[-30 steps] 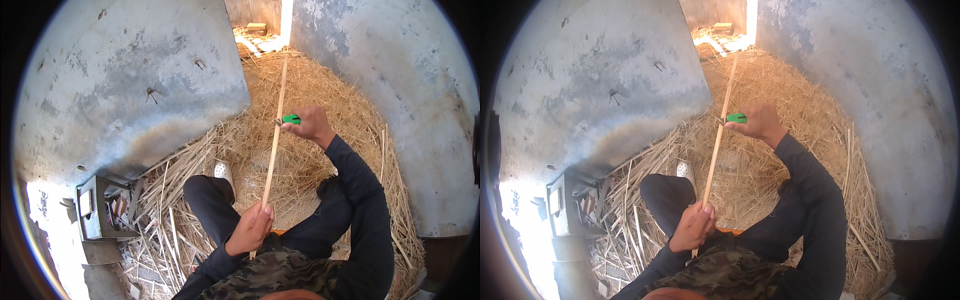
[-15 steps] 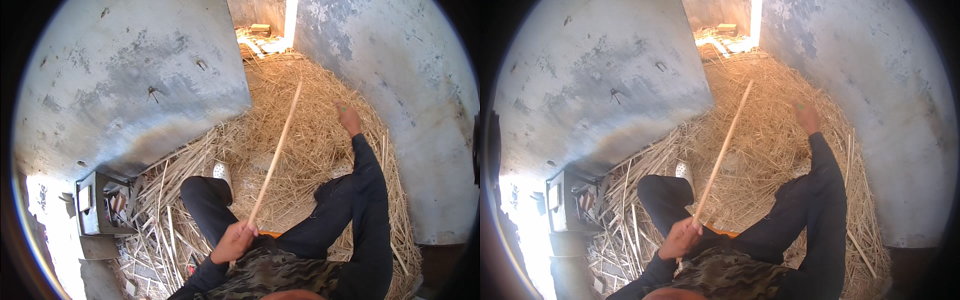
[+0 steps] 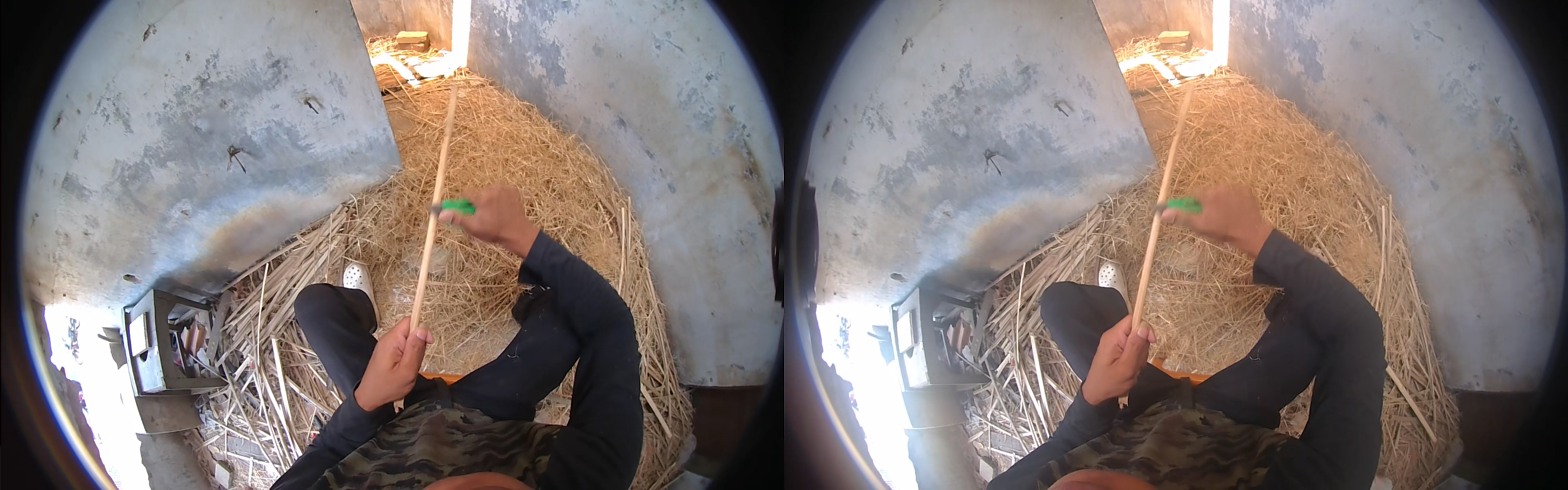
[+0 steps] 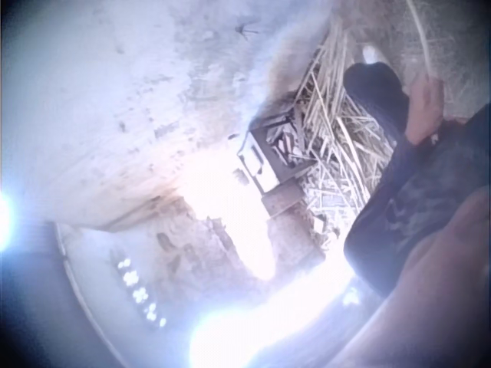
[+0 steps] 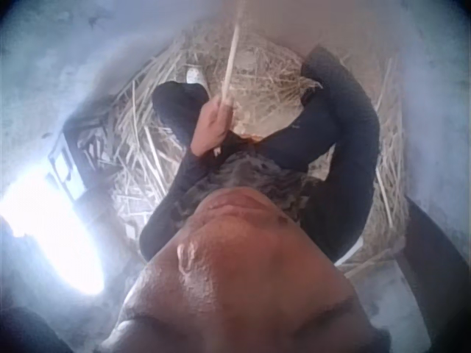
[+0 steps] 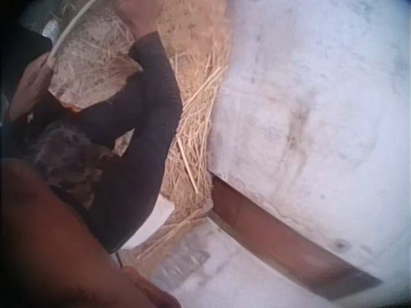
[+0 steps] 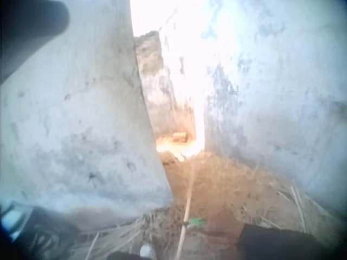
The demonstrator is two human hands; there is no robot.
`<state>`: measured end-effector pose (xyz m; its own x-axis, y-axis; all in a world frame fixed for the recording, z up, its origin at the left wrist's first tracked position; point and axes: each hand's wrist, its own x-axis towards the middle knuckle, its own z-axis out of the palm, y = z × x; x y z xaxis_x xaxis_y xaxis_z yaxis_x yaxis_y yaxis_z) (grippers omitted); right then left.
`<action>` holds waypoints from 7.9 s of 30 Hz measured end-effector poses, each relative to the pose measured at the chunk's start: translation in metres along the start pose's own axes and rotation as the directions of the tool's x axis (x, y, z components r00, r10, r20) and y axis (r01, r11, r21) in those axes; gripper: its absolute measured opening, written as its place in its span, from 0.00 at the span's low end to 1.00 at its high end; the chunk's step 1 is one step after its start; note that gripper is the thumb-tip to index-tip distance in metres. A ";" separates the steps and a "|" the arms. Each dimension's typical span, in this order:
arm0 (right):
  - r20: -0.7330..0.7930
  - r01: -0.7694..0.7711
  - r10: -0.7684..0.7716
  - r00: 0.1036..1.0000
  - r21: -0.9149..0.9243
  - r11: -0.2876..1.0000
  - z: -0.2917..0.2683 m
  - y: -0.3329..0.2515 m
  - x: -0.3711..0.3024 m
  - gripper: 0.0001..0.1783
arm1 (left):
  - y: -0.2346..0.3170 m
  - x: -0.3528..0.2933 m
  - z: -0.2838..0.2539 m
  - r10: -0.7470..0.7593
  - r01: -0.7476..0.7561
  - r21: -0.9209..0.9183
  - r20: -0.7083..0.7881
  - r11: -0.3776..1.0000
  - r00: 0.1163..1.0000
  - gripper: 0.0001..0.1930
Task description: The person sits on a straw-covered floor and uses a green utility knife to shave a long, thin wooden stick. They hold the stick with their left hand and scrape the surface with the knife in their right hand, creating wood shavings that fall onto the straw.
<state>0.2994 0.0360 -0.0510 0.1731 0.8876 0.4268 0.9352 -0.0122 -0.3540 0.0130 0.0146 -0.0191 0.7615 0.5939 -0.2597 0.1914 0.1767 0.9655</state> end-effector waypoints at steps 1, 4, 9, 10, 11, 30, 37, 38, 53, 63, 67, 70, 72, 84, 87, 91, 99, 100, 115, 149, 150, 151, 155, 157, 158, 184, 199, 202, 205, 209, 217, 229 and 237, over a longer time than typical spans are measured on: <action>0.002 -0.032 0.032 0.999 -0.011 0.999 -0.004 0.008 0.008 0.36 | 0.001 -0.001 0.000 -0.019 0.019 -0.005 0.006 1.000 1.000 0.12; 0.034 0.103 -0.105 0.994 0.052 0.993 0.002 -0.022 -0.008 0.37 | 0.000 -0.003 -0.003 -0.020 0.020 0.030 -0.010 0.999 1.000 0.12; -0.105 0.262 -0.267 0.958 -0.061 0.963 0.003 -0.005 0.008 0.41 | 0.002 -0.008 -0.008 0.156 -0.151 0.264 0.000 0.953 0.988 0.12; -0.113 0.243 -0.251 0.961 -0.084 0.966 0.005 -0.004 0.009 0.40 | 0.003 -0.010 -0.008 0.164 -0.156 0.279 -0.003 0.948 0.987 0.12; -0.115 0.252 -0.262 0.958 -0.099 0.963 0.006 -0.003 0.011 0.40 | 0.002 -0.012 -0.008 0.171 -0.162 0.293 -0.005 0.942 0.985 0.12; -0.205 0.399 -0.453 0.867 -0.256 0.880 0.054 0.097 0.057 0.43 | -0.023 -0.014 -0.018 0.152 -0.141 0.326 -0.008 0.935 0.988 0.12; -0.175 0.516 -0.566 0.806 -0.262 0.816 0.050 0.108 0.048 0.43 | -0.025 -0.024 -0.021 0.123 -0.119 0.311 0.008 0.943 0.992 0.12; -0.132 0.516 -0.559 0.818 -0.258 0.817 0.051 0.109 0.047 0.42 | -0.025 -0.025 -0.022 0.096 -0.091 0.313 0.001 0.945 0.995 0.12; -0.001 -0.063 0.063 0.998 0.005 0.998 0.002 0.053 0.006 0.36 | -0.012 0.004 -0.032 0.111 -0.072 0.253 -0.143 0.965 0.983 0.12; -0.148 -0.040 0.010 0.989 -0.201 0.979 -0.006 0.052 0.002 0.40 | -0.003 -0.006 0.019 0.056 -0.062 0.115 0.062 0.991 0.996 0.10; -0.211 0.046 -0.124 0.970 -0.339 0.940 0.004 0.088 0.008 0.41 | -0.009 -0.003 0.027 0.153 -0.155 0.280 0.030 0.947 0.988 0.09; -0.186 0.002 -0.062 0.981 -0.305 0.952 0.011 0.111 0.016 0.41 | -0.025 -0.008 0.037 0.176 -0.175 0.274 0.022 0.946 0.984 0.08; -0.185 0.010 -0.078 0.980 -0.340 0.940 0.004 0.126 0.015 0.42 | -0.027 -0.010 0.039 0.194 -0.190 0.327 0.020 0.925 0.981 0.08; 0.756 -0.756 0.056 0.652 0.654 -0.028 -0.026 0.030 0.011 0.40 | -0.041 -0.015 0.015 0.226 -0.230 0.279 0.049 0.932 0.973 0.08; 0.705 -0.720 0.144 0.694 0.681 0.137 -0.018 0.053 0.007 0.41 | -0.034 -0.016 0.002 0.172 -0.184 0.269 0.069 0.945 0.983 0.11; 0.111 -0.329 0.310 0.944 0.281 0.901 0.010 0.058 -0.003 0.43 | -0.032 -0.011 -0.008 0.233 -0.223 0.308 0.005 0.925 0.972 0.11; 0.017 0.183 -0.183 0.983 -0.012 0.983 0.001 -0.043 -0.042 0.36 | -0.004 -0.001 0.003 0.237 -0.198 0.298 -0.101 0.934 0.966 0.11; 0.005 0.098 -0.098 0.995 -0.007 0.995 0.000 -0.034 -0.035 0.36 | 0.002 -0.004 0.003 0.183 -0.147 0.307 -0.090 0.940 0.979 0.12; -0.009 -0.037 0.037 0.999 0.033 0.999 -0.005 -0.023 -0.021 0.39 | 0.007 -0.016 -0.001 0.055 -0.054 0.077 -0.012 0.996 0.998 0.10; 0.043 0.137 -0.143 0.989 0.130 0.982 -0.004 -0.051 -0.036 0.34 | 0.011 0.020 -0.007 -0.033 0.174 -0.639 0.227 0.749 0.973 0.15; 0.016 0.094 -0.097 0.995 0.134 0.987 0.000 -0.045 -0.031 0.35 | 0.014 0.017 -0.008 -0.040 0.187 -0.649 0.235 0.738 0.971 0.15; -0.010 0.053 -0.052 0.999 0.133 0.990 0.001 -0.040 -0.027 0.35 | 0.016 0.015 -0.008 -0.042 0.198 -0.661 0.245 0.724 0.969 0.14; -0.030 0.105 -0.102 0.994 0.096 0.990 -0.001 -0.045 -0.024 0.36 | 0.029 0.016 -0.006 -0.057 0.172 -0.671 0.189 0.721 0.980 0.13; 0.001 0.213 -0.213 0.977 0.054 0.976 -0.003 -0.062 -0.036 0.37 | 0.025 0.014 -0.010 -0.035 0.194 -0.664 0.245 0.722 0.969 0.14; -0.043 0.260 -0.257 0.965 0.073 0.963 -0.003 -0.061 -0.034 0.38 | 0.023 0.011 -0.009 -0.033 0.196 -0.654 0.252 0.730 0.967 0.14; -0.124 0.203 -0.188 0.974 0.121 0.972 0.000 -0.017 -0.023 0.38 | 0.016 -0.014 0.000 0.006 0.009 -0.221 0.070 0.975 0.998 0.12; -0.208 0.254 -0.240 0.948 0.042 0.966 -0.004 -0.025 -0.006 0.40 | 0.018 -0.019 -0.005 -0.005 0.012 -0.071 0.094 0.997 0.996 0.12; -0.208 0.251 -0.263 0.942 -0.085 0.964 -0.014 -0.006 0.005 0.40 | 0.020 -0.018 -0.006 0.049 -0.046 -0.026 0.113 0.999 0.992 0.12; -0.196 0.026 -0.052 0.979 -0.136 0.990 -0.010 0.023 0.019 0.41 | 0.016 -0.025 -0.003 0.039 -0.040 0.006 0.136 0.999 0.990 0.11; -0.298 -0.087 0.024 0.954 -0.202 0.975 -0.025 0.059 0.032 0.42 | 0.004 -0.034 0.006 0.017 -0.014 -0.016 0.179 1.000 0.984 0.11; 0.135 -0.416 0.398 0.907 0.421 0.806 -0.014 0.047 0.031 0.43 | 0.000 -0.010 -0.003 0.033 -0.033 0.005 0.091 0.999 0.995 0.12; 0.054 0.080 -0.084 0.995 0.070 0.994 -0.008 -0.051 -0.032 0.35 | 0.016 -0.005 -0.006 0.092 -0.092 -0.013 0.018 0.996 0.996 0.12; -0.142 0.142 -0.132 0.981 0.061 0.988 -0.011 -0.050 -0.016 0.39 | 0.023 -0.012 -0.010 0.063 -0.065 0.026 0.067 0.998 0.996 0.11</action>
<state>0.2531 0.0172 -0.0308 0.0905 0.8069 0.5837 0.9296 0.1419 -0.3402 0.0020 0.0194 0.0064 0.8115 0.5503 -0.1965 0.1578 0.1174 0.9805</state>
